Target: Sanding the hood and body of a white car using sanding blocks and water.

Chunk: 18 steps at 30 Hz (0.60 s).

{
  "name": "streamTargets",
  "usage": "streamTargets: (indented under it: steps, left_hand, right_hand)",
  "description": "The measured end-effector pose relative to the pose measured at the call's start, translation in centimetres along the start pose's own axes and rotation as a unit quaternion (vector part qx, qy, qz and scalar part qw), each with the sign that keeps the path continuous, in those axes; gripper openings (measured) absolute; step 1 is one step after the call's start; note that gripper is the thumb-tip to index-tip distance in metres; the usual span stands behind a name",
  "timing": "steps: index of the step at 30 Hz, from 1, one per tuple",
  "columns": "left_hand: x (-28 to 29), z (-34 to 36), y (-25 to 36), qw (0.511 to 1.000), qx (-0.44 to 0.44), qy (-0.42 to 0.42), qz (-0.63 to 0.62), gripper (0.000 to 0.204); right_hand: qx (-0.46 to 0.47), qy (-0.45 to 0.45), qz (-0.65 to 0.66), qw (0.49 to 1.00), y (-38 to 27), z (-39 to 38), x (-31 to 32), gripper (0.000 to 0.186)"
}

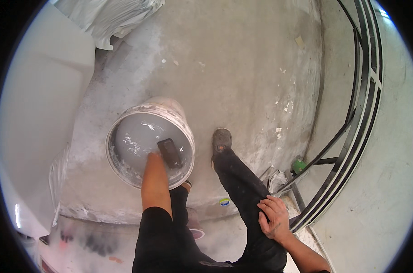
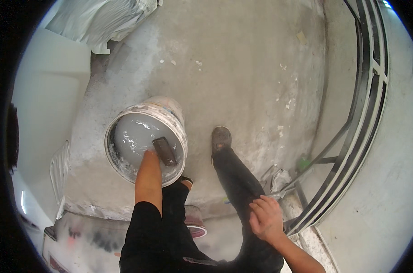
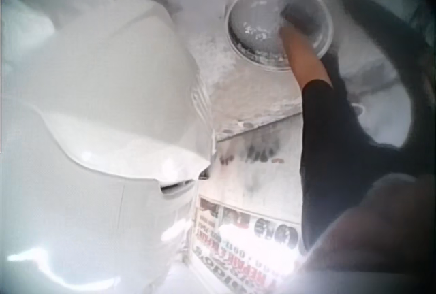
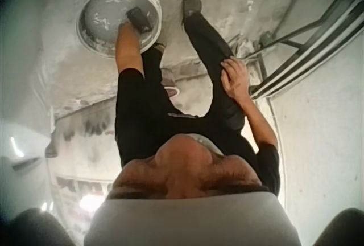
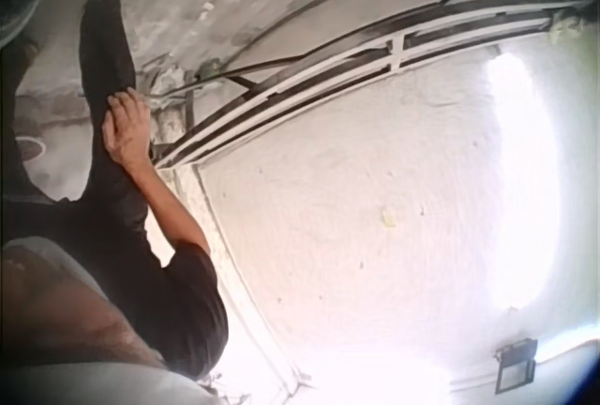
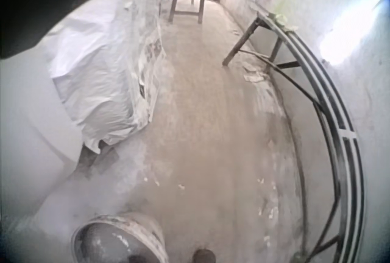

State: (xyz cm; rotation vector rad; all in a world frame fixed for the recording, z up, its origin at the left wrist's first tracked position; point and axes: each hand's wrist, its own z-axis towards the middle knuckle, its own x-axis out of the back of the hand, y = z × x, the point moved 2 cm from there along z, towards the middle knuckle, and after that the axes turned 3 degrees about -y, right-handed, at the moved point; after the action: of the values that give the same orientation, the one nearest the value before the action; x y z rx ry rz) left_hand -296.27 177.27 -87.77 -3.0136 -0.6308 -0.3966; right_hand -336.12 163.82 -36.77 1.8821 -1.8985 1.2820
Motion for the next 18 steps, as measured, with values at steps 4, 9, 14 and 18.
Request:
streamTargets:
  steps: [4,9,14,18]
  left_hand:
    - [-1.9,-0.1,0.7,1.0,-0.016,0.001,0.003,0.04]
    - [-0.8,-1.7,0.5,0.999,-0.037,0.017,0.013,0.039]
    - [3.5,-7.3,2.1,0.992,-0.122,0.02,-0.037,0.037]
    - [3.5,-17.0,3.0,0.93,-0.208,-0.179,-0.243,0.045]
  right_hand:
    - [-0.006,0.022,0.0,1.0,-0.1,-0.5,-0.2,0.033]
    - [0.013,0.001,-0.005,1.0,-0.8,-2.2,-1.2,0.031]
    - [0.021,-0.024,0.01,0.999,-2.8,-4.1,-2.6,0.029]
    - [0.025,-0.037,-0.039,0.998,-3.4,-6.1,-3.0,0.03]
